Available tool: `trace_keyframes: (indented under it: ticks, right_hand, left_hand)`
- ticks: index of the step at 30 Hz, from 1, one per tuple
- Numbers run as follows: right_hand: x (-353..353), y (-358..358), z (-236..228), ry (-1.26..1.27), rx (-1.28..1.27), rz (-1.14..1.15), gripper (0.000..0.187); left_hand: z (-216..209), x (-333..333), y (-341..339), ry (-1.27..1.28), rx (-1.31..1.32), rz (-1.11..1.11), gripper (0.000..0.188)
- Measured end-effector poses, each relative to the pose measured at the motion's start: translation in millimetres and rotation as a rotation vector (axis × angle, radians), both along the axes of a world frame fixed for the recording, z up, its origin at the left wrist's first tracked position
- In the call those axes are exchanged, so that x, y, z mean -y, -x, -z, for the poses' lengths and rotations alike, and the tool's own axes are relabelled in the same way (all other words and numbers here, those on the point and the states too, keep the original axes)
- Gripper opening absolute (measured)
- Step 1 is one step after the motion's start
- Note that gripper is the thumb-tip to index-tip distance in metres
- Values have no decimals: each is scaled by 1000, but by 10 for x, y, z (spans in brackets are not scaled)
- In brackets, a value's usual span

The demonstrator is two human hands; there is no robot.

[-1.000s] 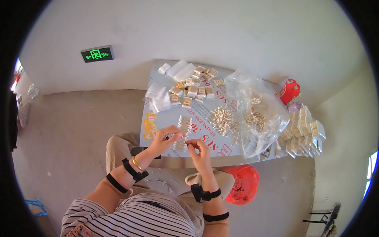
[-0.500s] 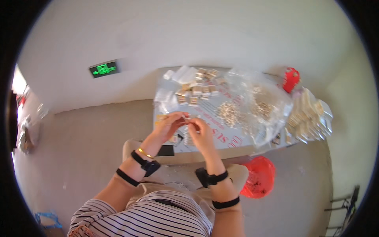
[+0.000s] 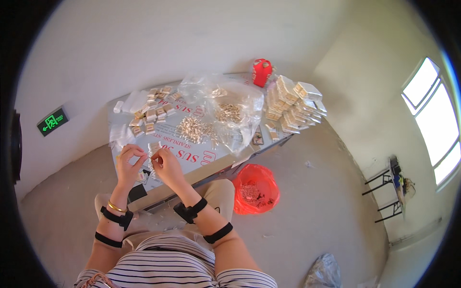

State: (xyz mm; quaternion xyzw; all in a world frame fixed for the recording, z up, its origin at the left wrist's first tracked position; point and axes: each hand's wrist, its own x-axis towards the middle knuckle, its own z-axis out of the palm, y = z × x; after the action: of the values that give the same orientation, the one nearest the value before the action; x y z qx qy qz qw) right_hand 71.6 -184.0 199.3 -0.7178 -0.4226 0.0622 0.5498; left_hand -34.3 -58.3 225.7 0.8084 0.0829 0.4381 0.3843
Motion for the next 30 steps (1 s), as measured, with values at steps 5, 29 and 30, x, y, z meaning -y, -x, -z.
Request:
trace_keyframes:
  ticks: [5,29,30]
  right_hand:
    - [420,-345,204,13,147,266,8]
    - [1189,-396,196,-175,-255,72,17]
    - [1131,-368,218,-173,-258,63,17]
  left_hand:
    - [230,220,129,161,-222,51,22]
    - [563,657,-501,833,-369,525,29]
    - [429,629,-397,935,-228,461,32]
